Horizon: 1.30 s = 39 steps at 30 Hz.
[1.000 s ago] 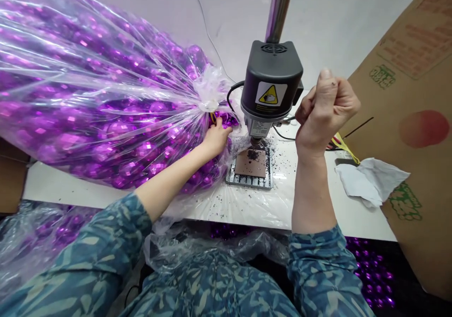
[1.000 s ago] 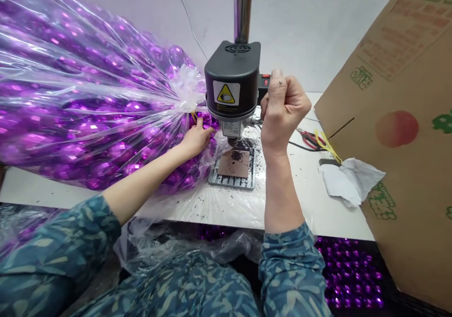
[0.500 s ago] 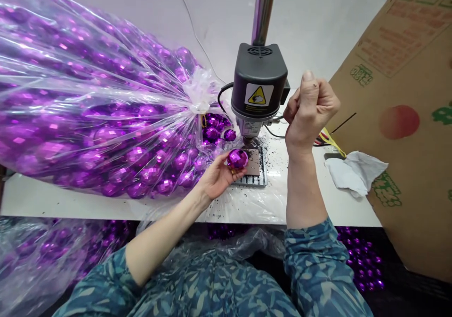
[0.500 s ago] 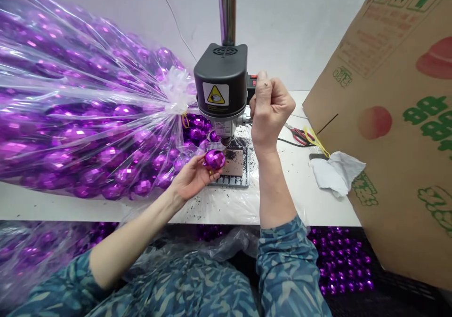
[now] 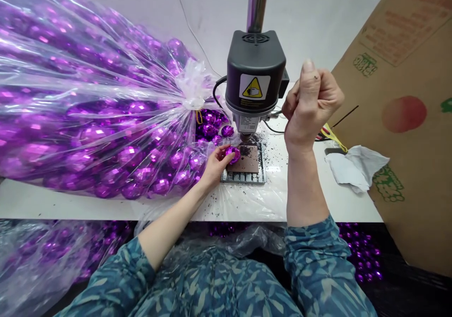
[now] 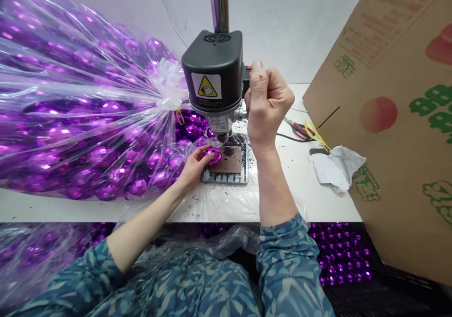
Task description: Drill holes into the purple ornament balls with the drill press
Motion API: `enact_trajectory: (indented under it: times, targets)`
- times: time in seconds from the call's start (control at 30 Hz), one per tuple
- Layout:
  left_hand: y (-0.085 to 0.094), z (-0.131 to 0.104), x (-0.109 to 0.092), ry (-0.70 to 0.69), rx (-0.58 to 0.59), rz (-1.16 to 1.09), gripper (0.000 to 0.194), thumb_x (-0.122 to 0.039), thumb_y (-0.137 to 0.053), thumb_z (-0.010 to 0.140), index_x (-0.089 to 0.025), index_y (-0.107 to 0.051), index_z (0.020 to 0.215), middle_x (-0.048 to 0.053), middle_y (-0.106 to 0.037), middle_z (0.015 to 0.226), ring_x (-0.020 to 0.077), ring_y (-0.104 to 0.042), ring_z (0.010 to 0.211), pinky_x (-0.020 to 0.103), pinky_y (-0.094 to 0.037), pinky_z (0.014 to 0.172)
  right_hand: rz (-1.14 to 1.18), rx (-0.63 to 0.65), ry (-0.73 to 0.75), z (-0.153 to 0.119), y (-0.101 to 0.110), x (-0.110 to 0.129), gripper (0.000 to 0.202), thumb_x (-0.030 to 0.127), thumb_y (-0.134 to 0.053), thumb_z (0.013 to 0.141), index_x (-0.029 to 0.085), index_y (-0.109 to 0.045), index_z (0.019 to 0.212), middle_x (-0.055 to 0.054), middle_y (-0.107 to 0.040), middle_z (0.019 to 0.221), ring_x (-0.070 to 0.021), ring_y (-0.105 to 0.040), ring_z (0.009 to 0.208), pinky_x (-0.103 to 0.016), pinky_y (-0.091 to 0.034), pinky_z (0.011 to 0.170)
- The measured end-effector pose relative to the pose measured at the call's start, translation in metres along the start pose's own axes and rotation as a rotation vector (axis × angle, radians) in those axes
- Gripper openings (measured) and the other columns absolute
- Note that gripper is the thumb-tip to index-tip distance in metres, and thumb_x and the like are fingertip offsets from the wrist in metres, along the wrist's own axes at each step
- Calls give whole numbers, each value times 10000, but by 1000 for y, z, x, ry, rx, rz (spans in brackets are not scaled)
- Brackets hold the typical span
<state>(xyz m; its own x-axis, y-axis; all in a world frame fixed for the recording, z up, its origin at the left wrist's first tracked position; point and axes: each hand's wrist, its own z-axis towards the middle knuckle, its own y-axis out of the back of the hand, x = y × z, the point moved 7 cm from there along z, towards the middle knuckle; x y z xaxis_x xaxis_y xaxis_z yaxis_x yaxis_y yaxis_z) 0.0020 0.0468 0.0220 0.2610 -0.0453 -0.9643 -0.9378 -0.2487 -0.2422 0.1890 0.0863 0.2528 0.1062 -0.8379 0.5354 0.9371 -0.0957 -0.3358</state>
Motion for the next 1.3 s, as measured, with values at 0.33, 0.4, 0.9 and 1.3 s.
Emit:
enact_trajectory:
  times: [0.33, 0.4, 0.9, 1.3]
  targets:
    - [-3, 28, 16, -143, 83, 47, 543, -381, -878, 725, -197, -581, 1141, 88, -721, 1158, 220, -687, 1108, 406, -534, 1041, 57, -35, 5, 0, 0, 2, 545, 570, -653, 779, 222, -279, 588, 117, -288, 410, 6, -235, 335, -207, -164, 355]
    - [-7, 28, 19, -160, 123, 54, 549, -366, -895, 705, -193, -579, 1119, 88, -719, 1143, 228, -692, 1106, 432, -527, 1062, 49, -37, -3, 0, 0, 2, 542, 584, -652, 760, 221, -289, 587, 117, -306, 409, 7, -246, 338, -206, -178, 363]
    - [-22, 15, 15, -480, 257, 325, 494, -376, -800, 813, -217, -568, 1218, 143, -553, 1426, 280, -612, 1278, 474, -491, 1109, -19, -15, 50, -2, -1, 7, 545, 589, -583, 820, 217, -253, 597, 115, -255, 432, 17, -237, 344, -201, -164, 355]
    - [-27, 9, 19, -394, 172, 270, 522, -424, -835, 780, -227, -529, 1155, 115, -667, 1256, 276, -659, 1193, 509, -506, 1079, -102, -13, 73, -5, 1, 8, 551, 594, -566, 882, 234, -238, 625, 88, -275, 445, -25, -245, 368, -266, -191, 404]
